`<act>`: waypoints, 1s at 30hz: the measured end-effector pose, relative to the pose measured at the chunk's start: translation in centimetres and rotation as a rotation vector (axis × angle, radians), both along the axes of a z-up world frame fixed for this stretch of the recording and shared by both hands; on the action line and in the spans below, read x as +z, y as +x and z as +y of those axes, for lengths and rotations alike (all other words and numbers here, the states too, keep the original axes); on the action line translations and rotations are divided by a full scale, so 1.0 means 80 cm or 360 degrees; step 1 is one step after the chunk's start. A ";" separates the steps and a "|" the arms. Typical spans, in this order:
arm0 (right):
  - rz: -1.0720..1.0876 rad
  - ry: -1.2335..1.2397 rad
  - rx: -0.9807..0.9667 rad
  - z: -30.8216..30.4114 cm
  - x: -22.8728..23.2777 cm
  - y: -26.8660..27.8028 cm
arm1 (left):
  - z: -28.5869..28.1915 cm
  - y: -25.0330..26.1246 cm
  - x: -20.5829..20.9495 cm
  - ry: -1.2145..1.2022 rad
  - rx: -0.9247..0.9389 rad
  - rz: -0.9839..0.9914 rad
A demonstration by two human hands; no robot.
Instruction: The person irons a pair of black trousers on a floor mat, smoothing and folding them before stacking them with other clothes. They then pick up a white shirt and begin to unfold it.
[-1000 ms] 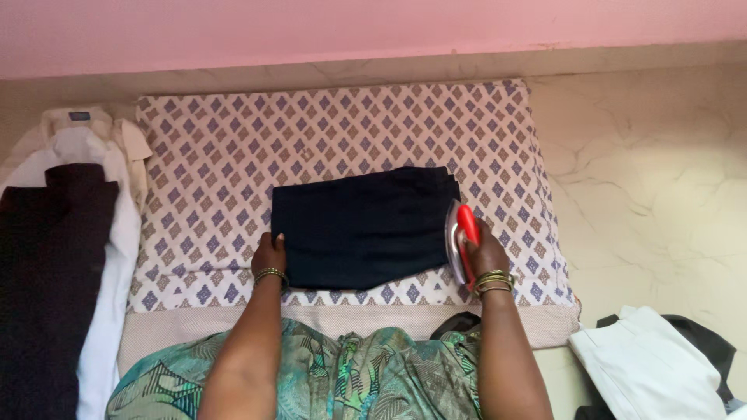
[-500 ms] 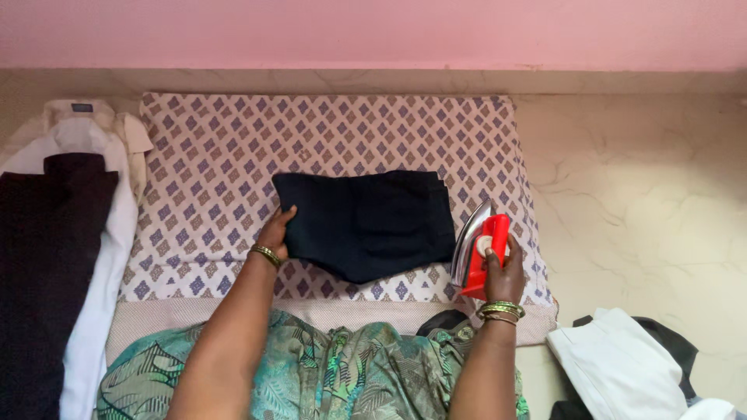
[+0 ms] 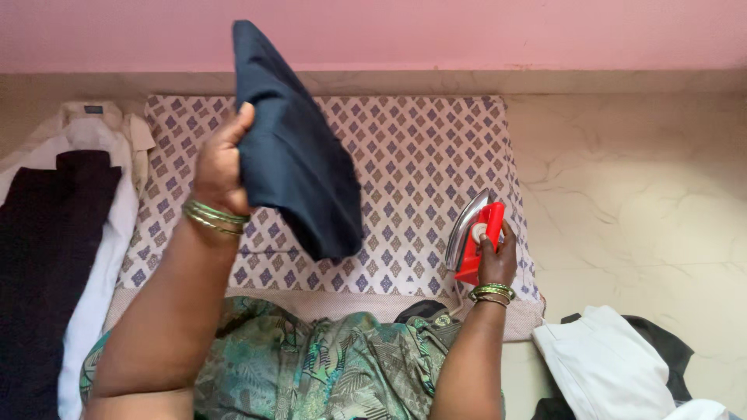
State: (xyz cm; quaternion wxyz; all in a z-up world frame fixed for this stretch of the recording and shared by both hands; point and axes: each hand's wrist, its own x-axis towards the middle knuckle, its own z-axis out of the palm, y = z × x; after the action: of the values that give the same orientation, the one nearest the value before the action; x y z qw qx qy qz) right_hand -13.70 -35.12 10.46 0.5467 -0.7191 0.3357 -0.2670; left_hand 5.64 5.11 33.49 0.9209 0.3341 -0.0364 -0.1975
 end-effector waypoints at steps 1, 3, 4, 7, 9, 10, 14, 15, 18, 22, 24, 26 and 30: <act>0.0008 0.0000 -0.0012 -0.001 0.000 0.001 | 0.015 0.002 0.014 0.0056 0.0041 -0.0062; 0.0002 -0.0013 -0.0011 -0.002 0.001 0.001 | 0.041 0.005 0.038 0.0224 0.0120 -0.0137; -0.0013 -0.0026 0.0001 -0.003 0.001 0.000 | 0.054 0.008 0.051 0.0335 0.0158 -0.0150; -0.0107 -0.0013 0.0016 -0.005 0.005 0.002 | 0.050 0.024 0.053 0.0744 0.0290 -0.0234; -0.0088 0.0003 -0.0004 -0.003 0.008 0.001 | 0.035 0.041 0.027 0.1019 0.0354 -0.0161; -0.0031 0.0004 -0.0024 -0.004 0.010 0.000 | 0.020 0.055 0.004 0.1144 0.0371 -0.0054; -0.0075 0.0049 -0.0041 -0.007 0.011 0.001 | -0.120 0.091 -0.153 0.1222 -0.0007 -0.0587; -0.0059 0.0007 -0.0043 -0.010 0.010 0.000 | -0.163 0.084 -0.192 0.1260 -0.0209 -0.0807; 0.0024 -0.0091 -0.0067 -0.015 0.010 -0.002 | -0.278 0.037 -0.266 0.1429 -0.1106 -0.0005; 0.0117 -0.0159 -0.0115 -0.023 0.005 -0.004 | -0.290 0.008 -0.289 0.1175 -0.1025 -0.0909; 0.0112 -0.0174 -0.0106 -0.022 0.003 -0.006 | -0.250 0.017 -0.281 0.1338 -0.0950 -0.1067; 0.0116 -0.0175 -0.0079 -0.021 0.006 -0.003 | -0.159 0.038 -0.260 0.1658 -0.0759 -0.1087; 0.0147 -0.0145 0.0068 0.001 0.010 0.010 | 0.047 0.041 -0.225 0.2264 -0.0472 -0.0628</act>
State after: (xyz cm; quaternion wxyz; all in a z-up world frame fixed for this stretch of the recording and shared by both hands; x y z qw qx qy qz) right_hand -12.91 -35.06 11.26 0.5028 -0.7619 0.3326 -0.2367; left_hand 8.90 8.88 15.50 0.4231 0.8691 -0.1089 -0.2317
